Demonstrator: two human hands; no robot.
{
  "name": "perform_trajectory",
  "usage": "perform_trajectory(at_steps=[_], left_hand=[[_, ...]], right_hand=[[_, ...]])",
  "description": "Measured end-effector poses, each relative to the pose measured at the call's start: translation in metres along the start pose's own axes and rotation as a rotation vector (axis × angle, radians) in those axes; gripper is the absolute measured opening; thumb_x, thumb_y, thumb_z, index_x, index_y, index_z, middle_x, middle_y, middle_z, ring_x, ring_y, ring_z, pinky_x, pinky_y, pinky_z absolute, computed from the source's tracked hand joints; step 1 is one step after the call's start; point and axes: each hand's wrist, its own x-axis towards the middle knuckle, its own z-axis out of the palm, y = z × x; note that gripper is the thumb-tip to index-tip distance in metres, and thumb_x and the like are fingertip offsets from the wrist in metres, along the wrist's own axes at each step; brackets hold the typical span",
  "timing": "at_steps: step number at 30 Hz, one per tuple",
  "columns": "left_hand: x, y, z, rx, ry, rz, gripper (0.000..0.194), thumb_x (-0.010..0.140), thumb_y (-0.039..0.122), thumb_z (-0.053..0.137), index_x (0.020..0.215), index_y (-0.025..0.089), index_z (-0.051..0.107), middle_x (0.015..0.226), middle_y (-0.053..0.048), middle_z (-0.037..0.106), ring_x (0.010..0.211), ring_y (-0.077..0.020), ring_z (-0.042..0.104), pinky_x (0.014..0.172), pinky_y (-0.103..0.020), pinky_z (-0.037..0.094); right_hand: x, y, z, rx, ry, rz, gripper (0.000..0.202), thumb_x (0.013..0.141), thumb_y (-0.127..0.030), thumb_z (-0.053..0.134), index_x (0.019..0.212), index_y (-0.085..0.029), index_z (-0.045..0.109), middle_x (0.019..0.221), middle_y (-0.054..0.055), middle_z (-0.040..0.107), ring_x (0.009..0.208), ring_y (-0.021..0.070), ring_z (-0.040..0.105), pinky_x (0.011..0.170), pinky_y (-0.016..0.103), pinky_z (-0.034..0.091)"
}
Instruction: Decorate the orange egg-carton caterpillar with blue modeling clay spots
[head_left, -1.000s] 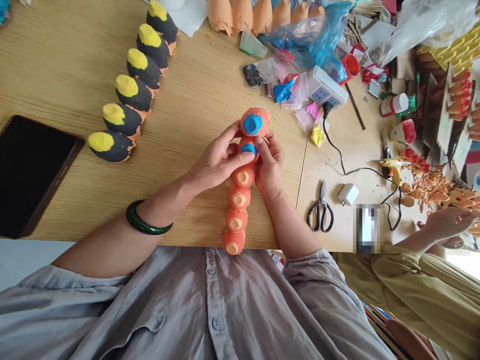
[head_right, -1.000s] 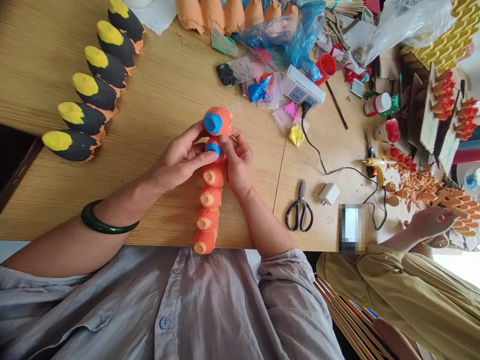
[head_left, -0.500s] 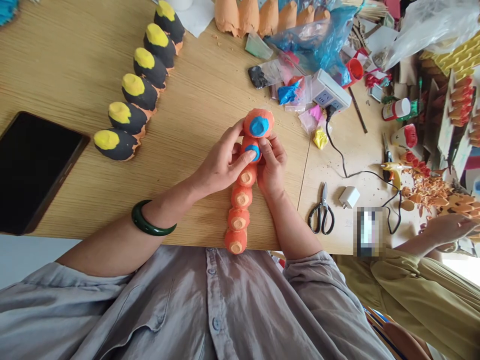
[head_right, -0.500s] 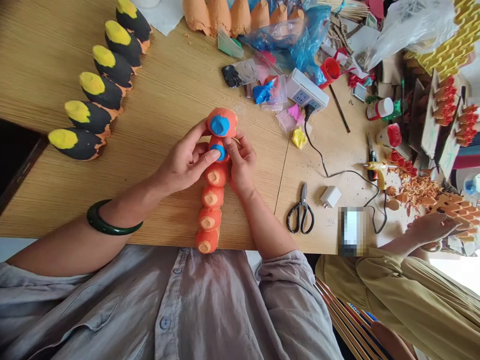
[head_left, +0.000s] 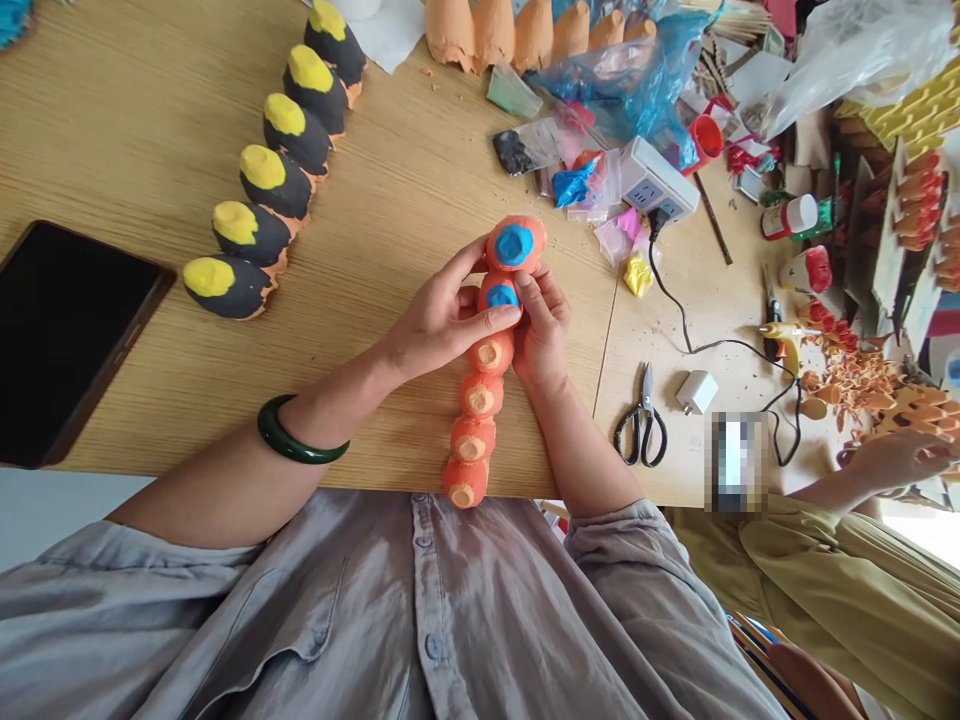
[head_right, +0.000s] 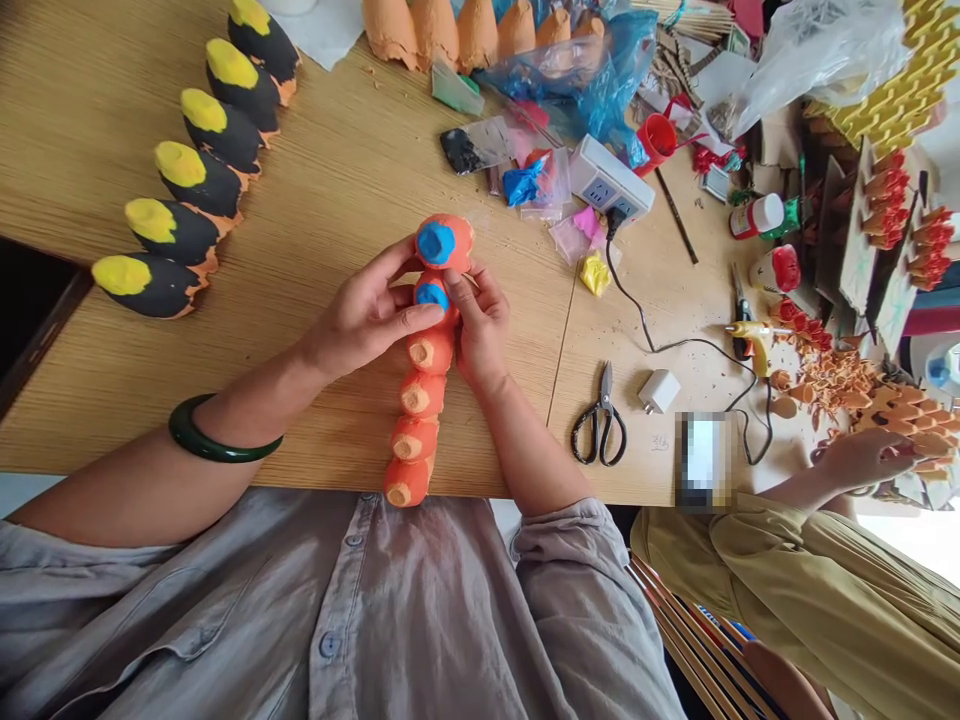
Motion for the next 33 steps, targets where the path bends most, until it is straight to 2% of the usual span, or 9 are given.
perform_trajectory(at_steps=[3, 5, 8, 10, 13, 16, 20, 26, 33], left_hand=[[0.001, 0.000, 0.003, 0.003, 0.066, 0.013, 0.073, 0.097, 0.054, 0.090, 0.159, 0.023, 0.066, 0.161, -0.017, 0.073, 0.140, -0.0339, 0.076, 0.115, -0.043, 0.069], [0.002, 0.001, 0.003, 0.007, 0.089, 0.018, 0.063, 0.099, 0.054, 0.087, 0.152, 0.024, 0.071, 0.157, -0.015, 0.075, 0.147, -0.0340, 0.072, 0.119, -0.044, 0.067], [0.002, 0.002, 0.003, -0.030, 0.093, -0.020, 0.048, 0.103, 0.049, 0.082, 0.144, 0.026, 0.074, 0.156, -0.012, 0.077, 0.153, -0.0327, 0.068, 0.126, -0.047, 0.062], [0.002, 0.003, 0.002, -0.085, 0.095, -0.062, 0.045, 0.103, 0.045, 0.080, 0.143, 0.025, 0.075, 0.156, -0.011, 0.077, 0.153, -0.0323, 0.068, 0.128, -0.048, 0.062], [0.002, 0.004, 0.002, -0.170, 0.079, -0.127, 0.049, 0.101, 0.042, 0.077, 0.147, 0.025, 0.074, 0.156, -0.010, 0.077, 0.147, -0.0327, 0.072, 0.121, -0.049, 0.067], [0.003, 0.006, 0.002, -0.233, 0.046, -0.168, 0.051, 0.101, 0.041, 0.072, 0.150, 0.026, 0.074, 0.156, -0.009, 0.078, 0.142, -0.0330, 0.075, 0.116, -0.049, 0.069], [0.005, 0.009, 0.002, -0.194, 0.040, -0.116, 0.057, 0.093, 0.039, 0.081, 0.148, 0.026, 0.076, 0.154, -0.009, 0.078, 0.151, -0.0349, 0.070, 0.121, -0.049, 0.066], [0.004, 0.000, 0.005, -0.163, 0.033, -0.061, 0.067, 0.090, 0.043, 0.090, 0.152, 0.026, 0.069, 0.158, -0.013, 0.074, 0.153, -0.0352, 0.067, 0.123, -0.048, 0.064], [0.003, -0.008, 0.011, -0.221, 0.054, -0.064, 0.070, 0.089, 0.036, 0.085, 0.156, 0.030, 0.067, 0.157, -0.009, 0.074, 0.156, -0.0345, 0.066, 0.134, -0.053, 0.056]], right_hand=[[0.002, 0.004, -0.001, -0.002, -0.027, -0.011, 0.051, 0.068, -0.072, 0.101, 0.098, -0.040, 0.075, 0.095, -0.004, 0.086, 0.112, 0.0292, 0.076, 0.095, 0.047, 0.066], [0.002, 0.006, -0.002, -0.003, -0.038, -0.042, 0.047, 0.073, -0.069, 0.099, 0.100, -0.038, 0.075, 0.100, -0.004, 0.086, 0.109, 0.0274, 0.077, 0.097, 0.046, 0.066], [0.002, 0.008, -0.003, -0.043, -0.017, -0.062, 0.041, 0.081, -0.067, 0.094, 0.102, -0.037, 0.076, 0.106, -0.002, 0.087, 0.106, 0.0273, 0.081, 0.096, 0.045, 0.069], [0.002, 0.007, -0.004, -0.063, -0.010, -0.061, 0.041, 0.082, -0.068, 0.092, 0.102, -0.036, 0.075, 0.105, -0.001, 0.087, 0.107, 0.0280, 0.083, 0.094, 0.045, 0.070], [0.004, 0.007, -0.006, -0.029, -0.034, -0.060, 0.040, 0.083, -0.066, 0.092, 0.101, -0.036, 0.074, 0.101, -0.003, 0.086, 0.103, 0.0267, 0.080, 0.095, 0.046, 0.067], [0.008, 0.006, -0.007, 0.003, -0.047, -0.026, 0.043, 0.077, -0.067, 0.093, 0.098, -0.036, 0.073, 0.092, -0.004, 0.084, 0.100, 0.0267, 0.075, 0.093, 0.046, 0.061], [0.009, 0.005, -0.007, 0.055, -0.040, -0.018, 0.048, 0.069, -0.067, 0.098, 0.095, -0.035, 0.073, 0.088, -0.005, 0.081, 0.088, 0.0235, 0.067, 0.085, 0.043, 0.058], [0.007, 0.006, -0.004, 0.043, -0.035, -0.031, 0.046, 0.071, -0.066, 0.098, 0.097, -0.036, 0.074, 0.090, -0.003, 0.082, 0.099, 0.0277, 0.072, 0.090, 0.046, 0.061], [0.001, 0.008, -0.004, 0.006, -0.013, -0.090, 0.032, 0.086, -0.060, 0.089, 0.101, -0.036, 0.073, 0.097, -0.003, 0.081, 0.086, 0.0223, 0.074, 0.083, 0.041, 0.064]])
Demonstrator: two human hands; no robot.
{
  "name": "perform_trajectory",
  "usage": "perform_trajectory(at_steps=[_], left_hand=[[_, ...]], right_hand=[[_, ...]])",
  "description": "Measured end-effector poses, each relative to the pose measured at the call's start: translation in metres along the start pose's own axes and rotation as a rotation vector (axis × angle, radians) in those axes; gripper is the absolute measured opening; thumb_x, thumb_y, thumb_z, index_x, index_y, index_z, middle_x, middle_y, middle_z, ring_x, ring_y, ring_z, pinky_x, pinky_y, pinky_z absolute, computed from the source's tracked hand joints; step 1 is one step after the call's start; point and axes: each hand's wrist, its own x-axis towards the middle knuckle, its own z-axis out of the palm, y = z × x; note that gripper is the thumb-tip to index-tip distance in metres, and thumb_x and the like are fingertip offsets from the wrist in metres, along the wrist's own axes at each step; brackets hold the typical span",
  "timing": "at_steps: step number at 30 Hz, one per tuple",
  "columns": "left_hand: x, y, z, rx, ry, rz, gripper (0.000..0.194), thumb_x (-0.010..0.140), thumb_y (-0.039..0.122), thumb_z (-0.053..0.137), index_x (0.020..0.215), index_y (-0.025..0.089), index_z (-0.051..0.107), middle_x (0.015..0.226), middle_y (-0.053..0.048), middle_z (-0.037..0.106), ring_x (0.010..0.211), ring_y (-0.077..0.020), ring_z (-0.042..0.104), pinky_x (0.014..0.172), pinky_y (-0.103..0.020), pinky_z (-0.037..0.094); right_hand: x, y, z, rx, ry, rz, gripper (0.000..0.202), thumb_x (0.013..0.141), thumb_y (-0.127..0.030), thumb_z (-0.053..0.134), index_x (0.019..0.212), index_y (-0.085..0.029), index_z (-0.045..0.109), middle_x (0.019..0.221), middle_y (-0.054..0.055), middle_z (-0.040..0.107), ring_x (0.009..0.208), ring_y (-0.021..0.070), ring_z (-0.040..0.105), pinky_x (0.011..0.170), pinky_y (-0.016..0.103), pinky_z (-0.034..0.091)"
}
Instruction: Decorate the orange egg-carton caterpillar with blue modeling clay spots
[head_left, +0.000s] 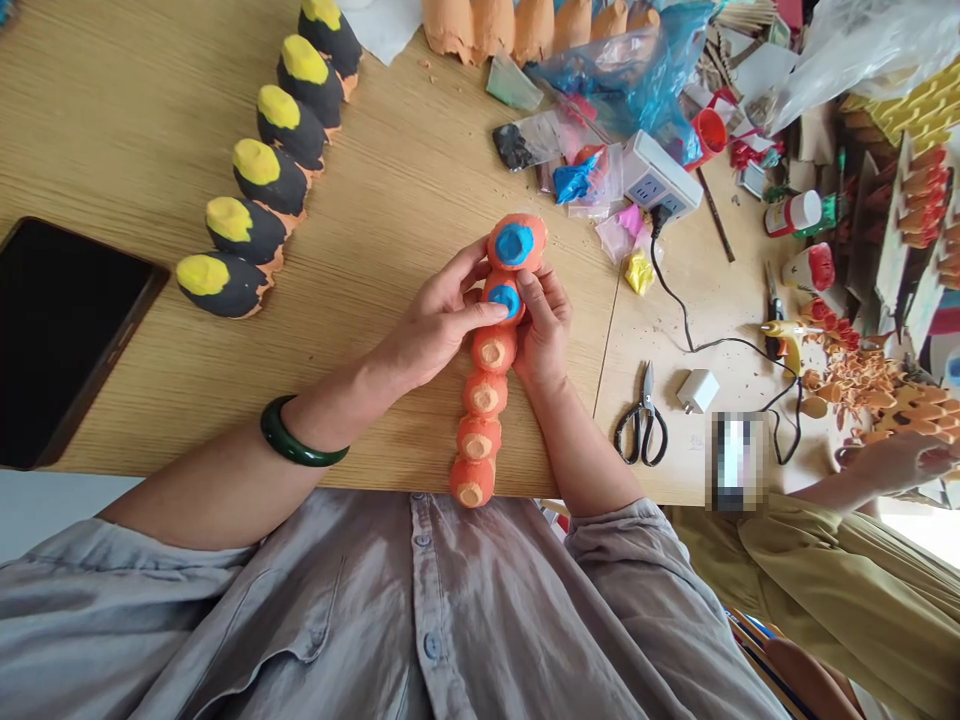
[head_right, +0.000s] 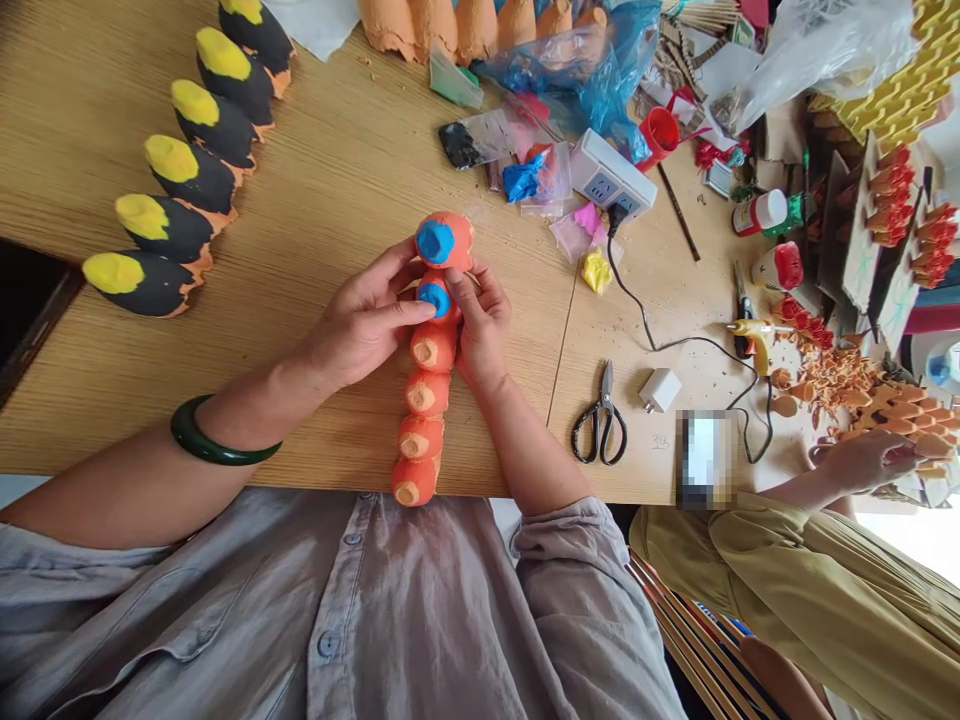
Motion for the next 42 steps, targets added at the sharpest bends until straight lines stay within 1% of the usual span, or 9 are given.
perform_trajectory(at_steps=[5, 11, 17, 23, 26, 29, 33, 36, 42], left_hand=[[0.0010, 0.0015, 0.0010, 0.026, -0.025, 0.045, 0.069, 0.092, 0.039, 0.084, 0.158, 0.030, 0.067, 0.156, -0.009, 0.074, 0.159, -0.0351, 0.064, 0.132, -0.051, 0.059], [0.0000, 0.0033, 0.0021, 0.044, -0.006, 0.074, 0.068, 0.094, 0.044, 0.083, 0.158, 0.027, 0.067, 0.159, -0.012, 0.073, 0.157, -0.0367, 0.065, 0.129, -0.054, 0.061], [0.0012, -0.0007, -0.0003, 0.081, -0.008, 0.085, 0.068, 0.097, 0.045, 0.081, 0.161, 0.031, 0.065, 0.160, -0.011, 0.073, 0.157, -0.0359, 0.066, 0.129, -0.053, 0.062], [0.0001, 0.0029, 0.0004, 0.036, -0.025, 0.073, 0.070, 0.097, 0.047, 0.083, 0.162, 0.030, 0.065, 0.162, -0.010, 0.071, 0.157, -0.0358, 0.066, 0.129, -0.051, 0.062], [-0.0016, 0.0052, 0.0000, 0.026, -0.051, 0.072, 0.075, 0.094, 0.047, 0.087, 0.164, 0.031, 0.064, 0.164, -0.010, 0.070, 0.154, -0.0367, 0.068, 0.128, -0.052, 0.063], [-0.0028, 0.0044, -0.0009, 0.050, -0.027, 0.066, 0.078, 0.094, 0.051, 0.090, 0.164, 0.031, 0.063, 0.166, -0.010, 0.069, 0.152, -0.0359, 0.070, 0.126, -0.049, 0.065], [-0.0033, 0.0014, -0.0014, 0.112, 0.009, 0.078, 0.077, 0.097, 0.059, 0.090, 0.162, 0.028, 0.062, 0.166, -0.013, 0.069, 0.154, -0.0343, 0.068, 0.126, -0.044, 0.064], [-0.0034, 0.0001, -0.0010, 0.148, 0.011, 0.115, 0.077, 0.100, 0.063, 0.088, 0.162, 0.027, 0.061, 0.163, -0.015, 0.071, 0.156, -0.0343, 0.067, 0.128, -0.045, 0.061], [-0.0033, 0.0013, 0.0026, 0.148, 0.055, 0.137, 0.070, 0.102, 0.062, 0.086, 0.158, 0.025, 0.065, 0.160, -0.014, 0.074, 0.157, -0.0336, 0.066, 0.129, -0.043, 0.059]], right_hand=[[-0.0011, -0.0011, 0.0003, 0.000, 0.009, -0.016, 0.040, 0.083, -0.061, 0.095, 0.104, -0.036, 0.071, 0.097, -0.002, 0.084, 0.090, 0.0243, 0.076, 0.084, 0.042, 0.067], [-0.0022, -0.0029, 0.0024, -0.077, 0.027, -0.026, 0.032, 0.088, -0.062, 0.085, 0.100, -0.037, 0.069, 0.094, -0.002, 0.080, 0.096, 0.0256, 0.080, 0.084, 0.041, 0.068], [-0.0014, -0.0033, 0.0039, -0.002, 0.046, -0.036, 0.030, 0.082, -0.054, 0.090, 0.096, -0.035, 0.072, 0.097, -0.003, 0.084, 0.082, 0.0217, 0.075, 0.080, 0.038, 0.070], [0.0006, -0.0032, 0.0004, -0.012, -0.001, -0.061, 0.025, 0.091, -0.052, 0.087, 0.097, -0.034, 0.071, 0.094, -0.003, 0.082, 0.094, 0.0225, 0.082, 0.090, 0.039, 0.072], [0.0003, -0.0052, -0.0004, 0.014, -0.016, -0.062, 0.023, 0.091, -0.052, 0.088, 0.099, -0.036, 0.073, 0.091, -0.005, 0.081, 0.085, 0.0207, 0.079, 0.087, 0.038, 0.072], [-0.0008, -0.0067, 0.0003, 0.029, -0.036, -0.039, 0.027, 0.089, -0.054, 0.090, 0.102, -0.035, 0.074, 0.097, -0.004, 0.082, 0.083, 0.0208, 0.075, 0.085, 0.040, 0.068], [-0.0016, -0.0059, 0.0019, 0.018, -0.039, -0.031, 0.030, 0.089, -0.055, 0.089, 0.102, -0.034, 0.073, 0.098, -0.003, 0.080, 0.084, 0.0205, 0.073, 0.083, 0.039, 0.065], [-0.0008, -0.0051, 0.0025, 0.010, -0.022, -0.027, 0.031, 0.087, -0.056, 0.089, 0.102, -0.034, 0.072, 0.098, -0.002, 0.080, 0.083, 0.0202, 0.072, 0.081, 0.038, 0.064], [-0.0006, -0.0066, 0.0027, 0.052, -0.034, 0.003, 0.037, 0.083, -0.057, 0.094, 0.102, -0.033, 0.073, 0.094, -0.005, 0.080, 0.082, 0.0177, 0.069, 0.079, 0.033, 0.063]])
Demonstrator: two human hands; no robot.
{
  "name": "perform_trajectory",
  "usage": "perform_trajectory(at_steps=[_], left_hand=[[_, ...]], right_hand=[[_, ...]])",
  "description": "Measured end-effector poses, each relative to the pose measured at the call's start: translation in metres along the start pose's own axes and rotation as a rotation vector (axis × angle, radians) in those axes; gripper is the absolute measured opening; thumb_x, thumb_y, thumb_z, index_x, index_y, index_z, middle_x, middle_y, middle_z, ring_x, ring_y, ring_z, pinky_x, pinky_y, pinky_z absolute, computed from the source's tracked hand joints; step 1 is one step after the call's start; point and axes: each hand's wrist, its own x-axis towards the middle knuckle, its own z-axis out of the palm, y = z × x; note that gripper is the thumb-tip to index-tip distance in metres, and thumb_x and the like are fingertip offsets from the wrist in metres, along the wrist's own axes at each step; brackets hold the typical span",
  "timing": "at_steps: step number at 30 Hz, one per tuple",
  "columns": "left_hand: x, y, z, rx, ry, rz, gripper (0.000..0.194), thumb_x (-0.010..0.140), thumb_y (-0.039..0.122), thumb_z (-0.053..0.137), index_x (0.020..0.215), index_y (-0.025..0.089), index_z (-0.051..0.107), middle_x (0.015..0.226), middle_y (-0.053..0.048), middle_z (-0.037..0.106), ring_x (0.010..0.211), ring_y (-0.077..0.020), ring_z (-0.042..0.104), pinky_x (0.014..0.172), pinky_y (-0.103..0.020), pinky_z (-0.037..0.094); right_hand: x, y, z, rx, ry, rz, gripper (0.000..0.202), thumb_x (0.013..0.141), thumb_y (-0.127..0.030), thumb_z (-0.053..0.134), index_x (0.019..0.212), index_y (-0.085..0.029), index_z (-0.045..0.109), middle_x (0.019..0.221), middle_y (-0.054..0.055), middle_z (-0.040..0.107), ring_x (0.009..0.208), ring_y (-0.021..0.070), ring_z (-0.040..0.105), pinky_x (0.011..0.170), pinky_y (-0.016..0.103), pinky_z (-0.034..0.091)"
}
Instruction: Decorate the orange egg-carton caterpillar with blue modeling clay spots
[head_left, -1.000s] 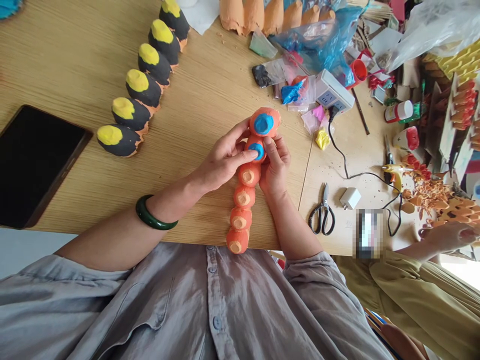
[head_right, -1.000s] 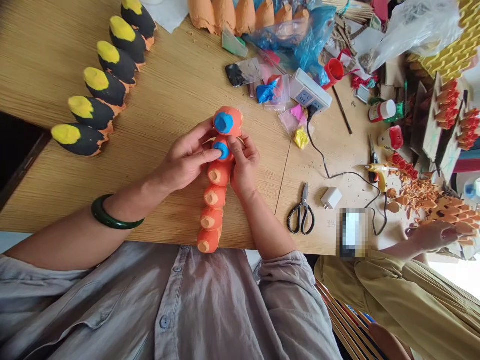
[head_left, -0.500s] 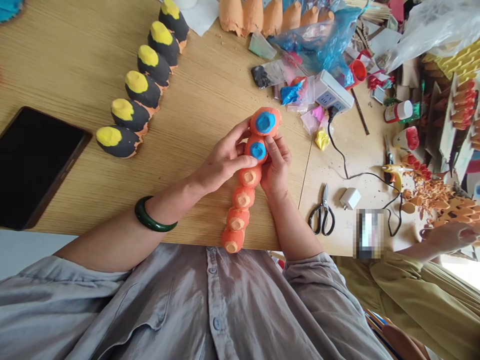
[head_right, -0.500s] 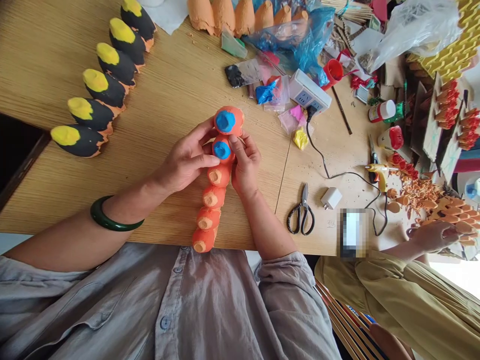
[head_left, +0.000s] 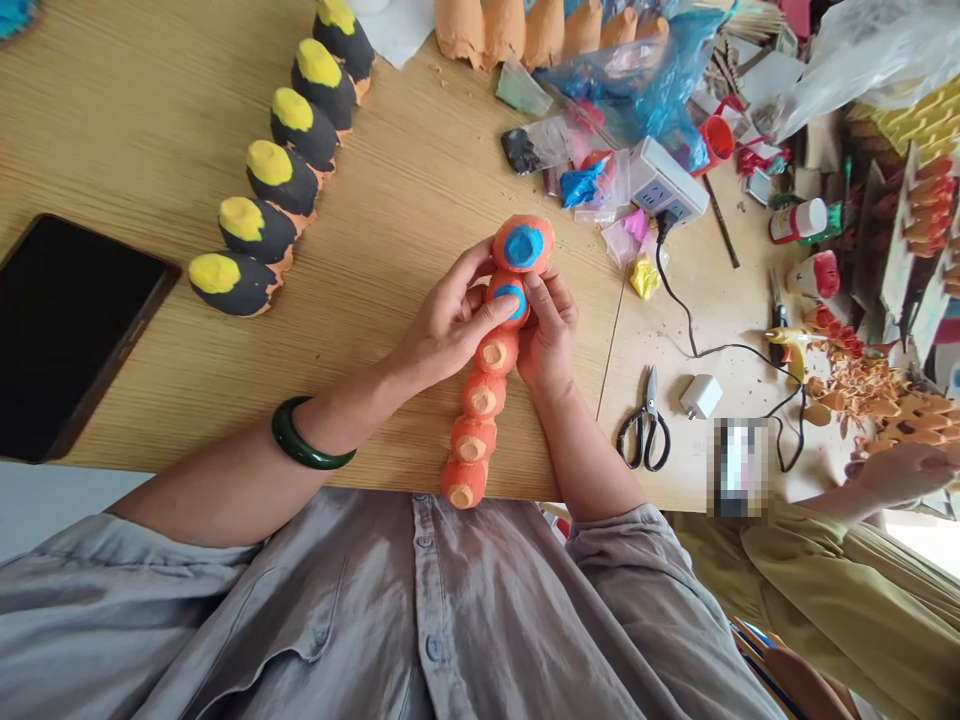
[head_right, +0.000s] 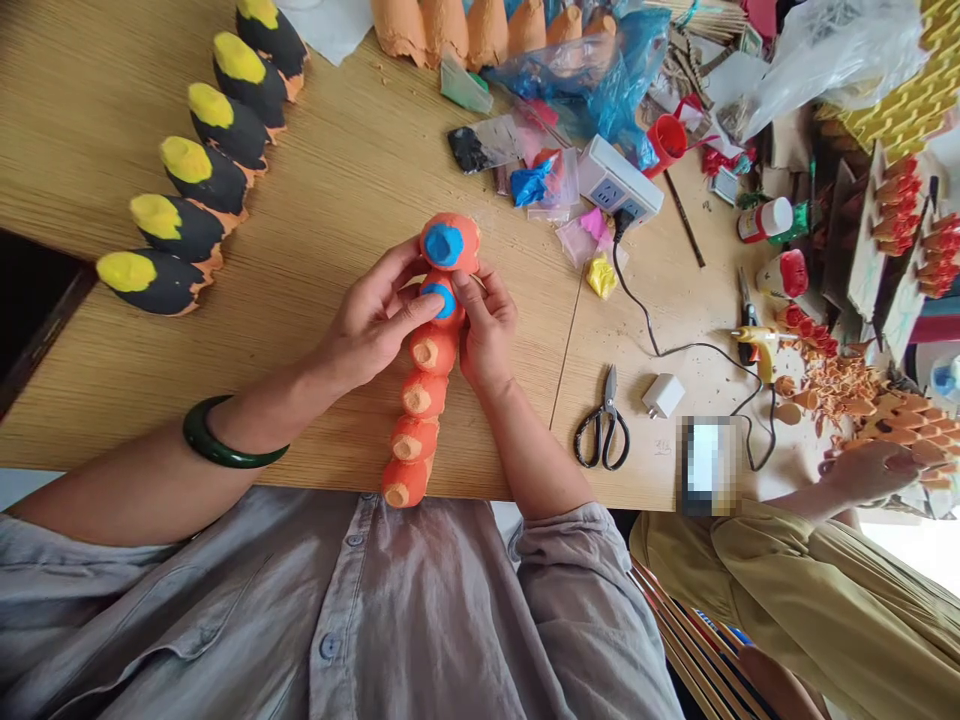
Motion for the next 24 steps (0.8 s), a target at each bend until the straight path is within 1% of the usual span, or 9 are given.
perform_trajectory(at_steps=[3, 6, 9, 11, 13, 16, 19, 21, 24], left_hand=[[0.001, 0.003, 0.002, -0.107, 0.013, -0.056, 0.064, 0.099, 0.055, 0.091, 0.152, 0.026, 0.070, 0.155, -0.012, 0.077, 0.155, -0.0326, 0.066, 0.129, -0.042, 0.058], [0.002, 0.008, 0.000, -0.265, 0.013, -0.173, 0.058, 0.094, 0.045, 0.093, 0.146, 0.027, 0.074, 0.151, -0.008, 0.079, 0.154, -0.0325, 0.067, 0.129, -0.044, 0.058], [0.004, 0.014, -0.004, -0.375, -0.016, -0.295, 0.058, 0.086, 0.030, 0.090, 0.142, 0.028, 0.077, 0.147, -0.005, 0.081, 0.144, -0.0319, 0.072, 0.120, -0.044, 0.062], [0.005, 0.018, -0.006, -0.418, -0.029, -0.333, 0.059, 0.081, 0.024, 0.084, 0.139, 0.029, 0.080, 0.145, -0.004, 0.082, 0.135, -0.0302, 0.075, 0.113, -0.043, 0.064], [0.005, 0.019, -0.006, -0.440, -0.026, -0.330, 0.059, 0.079, 0.024, 0.084, 0.137, 0.031, 0.082, 0.144, -0.002, 0.083, 0.130, -0.0290, 0.076, 0.108, -0.041, 0.064], [0.005, 0.018, -0.003, -0.402, -0.004, -0.271, 0.056, 0.081, 0.033, 0.095, 0.135, 0.033, 0.082, 0.144, -0.002, 0.083, 0.140, -0.0309, 0.072, 0.111, -0.041, 0.062], [0.005, 0.016, -0.002, -0.336, 0.033, -0.227, 0.055, 0.083, 0.043, 0.102, 0.133, 0.029, 0.082, 0.145, -0.006, 0.082, 0.149, -0.0334, 0.068, 0.117, -0.043, 0.062], [0.005, 0.015, -0.002, -0.340, 0.042, -0.243, 0.055, 0.085, 0.044, 0.103, 0.133, 0.027, 0.082, 0.144, -0.006, 0.083, 0.144, -0.0316, 0.072, 0.114, -0.040, 0.064], [0.004, 0.015, -0.003, -0.406, 0.023, -0.292, 0.057, 0.086, 0.042, 0.103, 0.137, 0.030, 0.080, 0.137, -0.003, 0.083, 0.131, -0.0268, 0.078, 0.108, -0.037, 0.067]], right_hand=[[0.000, 0.001, 0.000, 0.006, -0.007, -0.018, 0.034, 0.087, -0.055, 0.092, 0.103, -0.032, 0.073, 0.096, -0.005, 0.080, 0.083, 0.0167, 0.072, 0.080, 0.032, 0.063], [0.000, 0.003, -0.001, -0.001, -0.008, -0.022, 0.030, 0.089, -0.054, 0.090, 0.102, -0.032, 0.073, 0.097, -0.005, 0.080, 0.084, 0.0178, 0.073, 0.082, 0.034, 0.063], [0.001, 0.003, -0.003, 0.007, -0.008, 0.009, 0.033, 0.085, -0.056, 0.091, 0.101, -0.035, 0.072, 0.096, -0.006, 0.081, 0.086, 0.0196, 0.071, 0.088, 0.038, 0.063], [0.002, 0.002, -0.004, 0.006, -0.002, 0.043, 0.037, 0.080, -0.058, 0.093, 0.099, -0.036, 0.071, 0.092, -0.007, 0.081, 0.089, 0.0207, 0.069, 0.090, 0.039, 0.062], [0.003, 0.001, -0.005, 0.002, 0.015, 0.076, 0.040, 0.075, -0.061, 0.094, 0.097, -0.036, 0.070, 0.088, -0.007, 0.081, 0.091, 0.0218, 0.068, 0.089, 0.039, 0.061], [0.004, 0.001, -0.004, 0.002, 0.023, 0.086, 0.042, 0.073, -0.062, 0.095, 0.096, -0.035, 0.072, 0.090, -0.006, 0.082, 0.094, 0.0225, 0.069, 0.087, 0.039, 0.060], [0.003, 0.001, -0.003, 0.022, -0.004, 0.046, 0.036, 0.081, -0.057, 0.093, 0.097, -0.033, 0.072, 0.093, -0.006, 0.082, 0.087, 0.0190, 0.069, 0.083, 0.036, 0.060], [0.003, 0.001, -0.003, 0.034, -0.025, 0.018, 0.030, 0.087, -0.051, 0.090, 0.098, -0.031, 0.071, 0.093, -0.006, 0.081, 0.082, 0.0167, 0.070, 0.080, 0.033, 0.061], [0.002, 0.000, -0.003, 0.052, -0.044, 0.009, 0.024, 0.092, -0.046, 0.087, 0.099, -0.030, 0.071, 0.091, -0.005, 0.079, 0.081, 0.0163, 0.073, 0.078, 0.032, 0.063]])
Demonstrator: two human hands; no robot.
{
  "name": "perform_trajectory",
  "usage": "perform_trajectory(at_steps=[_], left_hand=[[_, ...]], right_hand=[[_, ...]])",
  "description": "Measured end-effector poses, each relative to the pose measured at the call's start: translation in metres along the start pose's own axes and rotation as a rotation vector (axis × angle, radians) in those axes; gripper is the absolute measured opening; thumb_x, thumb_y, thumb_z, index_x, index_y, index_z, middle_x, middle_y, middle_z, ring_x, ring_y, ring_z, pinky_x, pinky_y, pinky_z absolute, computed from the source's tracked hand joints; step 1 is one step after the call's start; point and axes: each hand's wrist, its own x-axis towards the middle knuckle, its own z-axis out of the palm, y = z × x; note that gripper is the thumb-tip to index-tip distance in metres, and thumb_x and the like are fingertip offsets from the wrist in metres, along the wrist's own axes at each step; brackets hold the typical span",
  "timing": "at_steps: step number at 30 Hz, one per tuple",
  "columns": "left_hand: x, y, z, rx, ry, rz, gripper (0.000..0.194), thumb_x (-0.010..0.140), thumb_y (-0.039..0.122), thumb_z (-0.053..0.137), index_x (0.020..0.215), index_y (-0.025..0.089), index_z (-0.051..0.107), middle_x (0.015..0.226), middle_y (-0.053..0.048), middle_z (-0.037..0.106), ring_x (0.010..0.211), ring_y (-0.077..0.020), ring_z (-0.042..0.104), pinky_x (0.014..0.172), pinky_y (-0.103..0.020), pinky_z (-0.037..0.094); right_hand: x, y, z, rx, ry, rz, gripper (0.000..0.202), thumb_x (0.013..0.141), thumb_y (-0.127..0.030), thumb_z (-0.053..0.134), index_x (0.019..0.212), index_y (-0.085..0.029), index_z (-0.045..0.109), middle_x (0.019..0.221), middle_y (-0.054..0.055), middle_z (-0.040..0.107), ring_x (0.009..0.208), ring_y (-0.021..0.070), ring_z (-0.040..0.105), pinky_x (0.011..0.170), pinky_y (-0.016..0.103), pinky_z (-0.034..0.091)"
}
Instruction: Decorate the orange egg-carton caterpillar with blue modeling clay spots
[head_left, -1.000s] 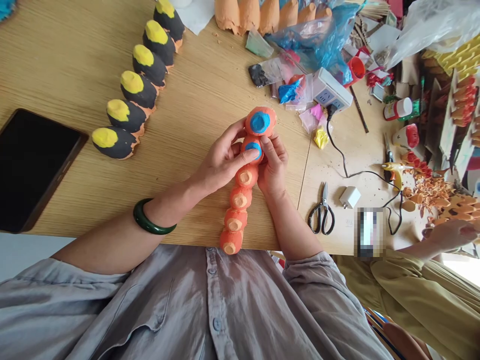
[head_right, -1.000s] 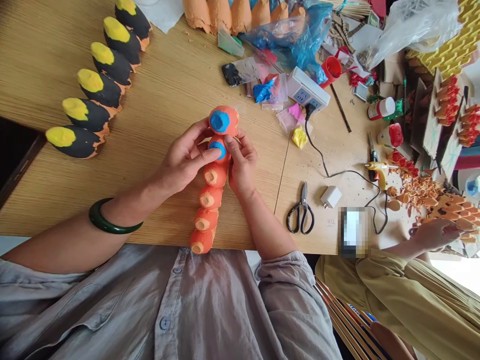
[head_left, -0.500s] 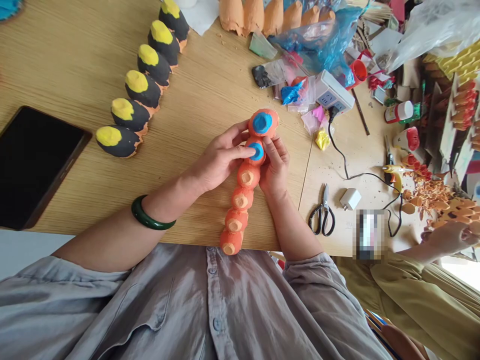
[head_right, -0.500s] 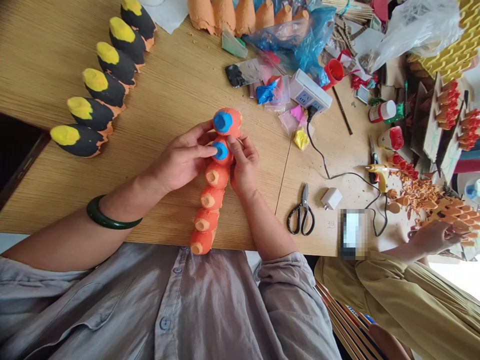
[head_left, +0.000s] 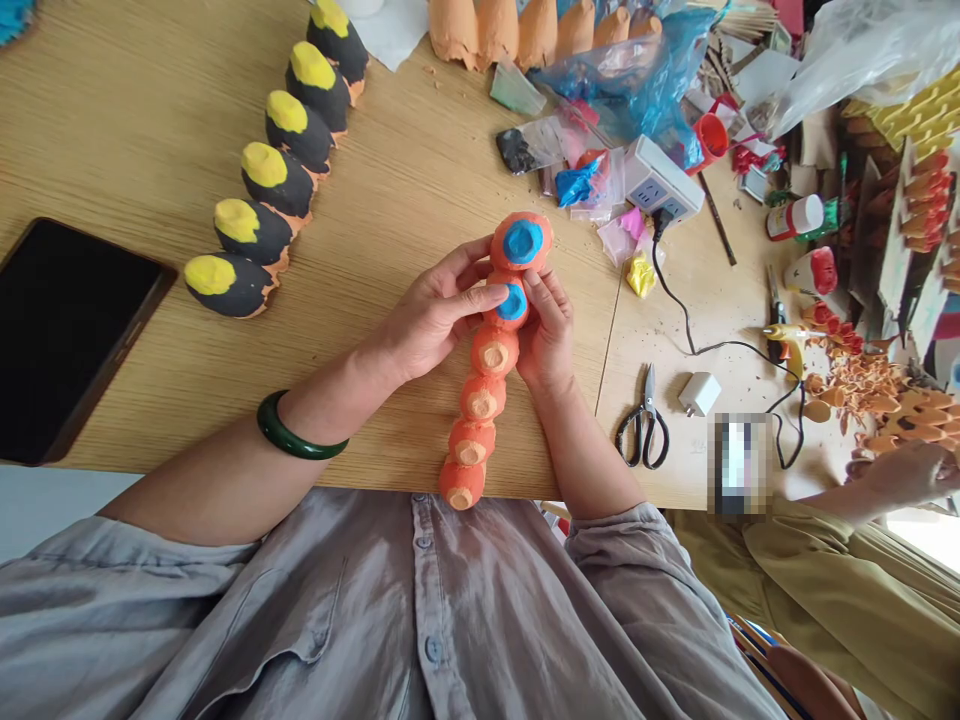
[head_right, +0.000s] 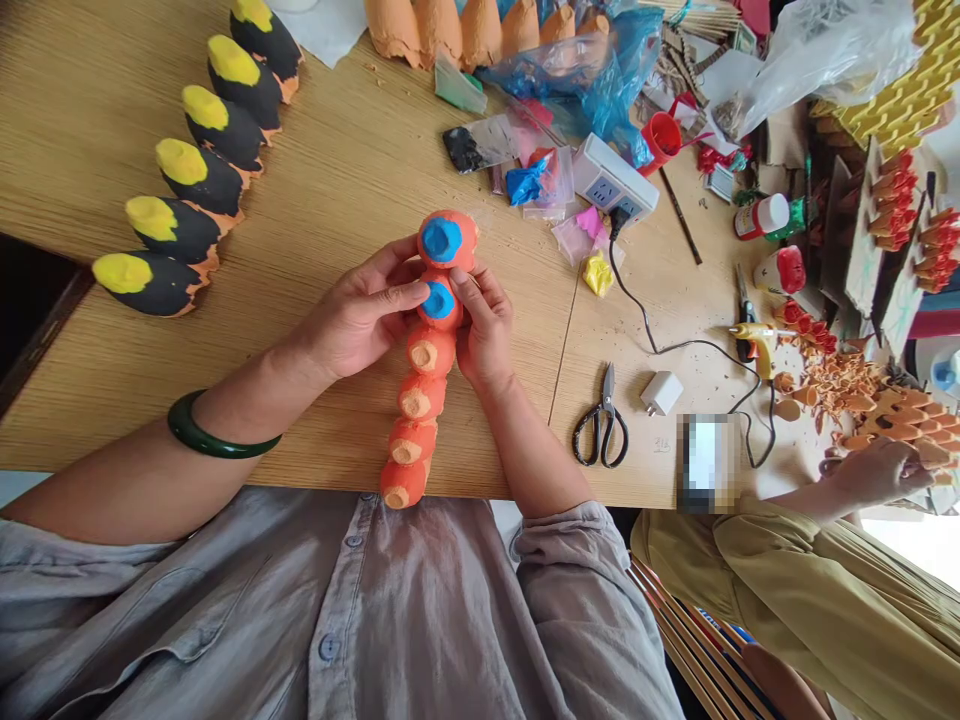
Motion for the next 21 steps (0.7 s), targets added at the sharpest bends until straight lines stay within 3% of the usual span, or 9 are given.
perform_trajectory(at_steps=[6, 10, 16, 21], left_hand=[[-0.0002, 0.0033, 0.0026, -0.083, -0.009, -0.055, 0.054, 0.086, 0.034, 0.101, 0.136, 0.032, 0.081, 0.125, 0.000, 0.085, 0.122, -0.0229, 0.081, 0.106, -0.036, 0.067], [-0.0012, 0.0043, 0.0033, -0.015, 0.009, -0.046, 0.051, 0.088, 0.041, 0.099, 0.134, 0.029, 0.081, 0.128, -0.003, 0.085, 0.125, -0.0268, 0.080, 0.105, -0.039, 0.068], [-0.0022, 0.0042, 0.0022, 0.152, 0.055, 0.035, 0.053, 0.085, 0.046, 0.100, 0.129, 0.025, 0.080, 0.144, -0.008, 0.081, 0.146, -0.0345, 0.070, 0.118, -0.046, 0.063], [-0.0001, 0.0060, -0.0020, 0.100, 0.031, -0.041, 0.050, 0.086, 0.045, 0.098, 0.130, 0.029, 0.080, 0.140, -0.005, 0.082, 0.135, -0.0312, 0.075, 0.111, -0.044, 0.064]], right_hand=[[-0.0005, -0.0048, -0.0007, 0.008, -0.010, 0.050, 0.026, 0.089, -0.049, 0.086, 0.098, -0.032, 0.069, 0.088, -0.006, 0.076, 0.082, 0.0172, 0.070, 0.081, 0.033, 0.061], [-0.0006, -0.0031, 0.0000, -0.010, -0.009, 0.064, 0.033, 0.084, -0.056, 0.090, 0.097, -0.033, 0.069, 0.087, -0.006, 0.078, 0.084, 0.0187, 0.070, 0.081, 0.034, 0.062], [-0.0039, 0.0000, 0.0046, 0.025, -0.012, -0.007, 0.022, 0.087, -0.044, 0.091, 0.099, -0.032, 0.079, 0.089, -0.007, 0.083, 0.080, 0.0143, 0.074, 0.079, 0.028, 0.066], [-0.0042, -0.0018, 0.0040, -0.019, -0.011, -0.020, 0.021, 0.089, -0.045, 0.090, 0.101, -0.033, 0.078, 0.091, -0.007, 0.084, 0.082, 0.0167, 0.078, 0.081, 0.031, 0.069]])
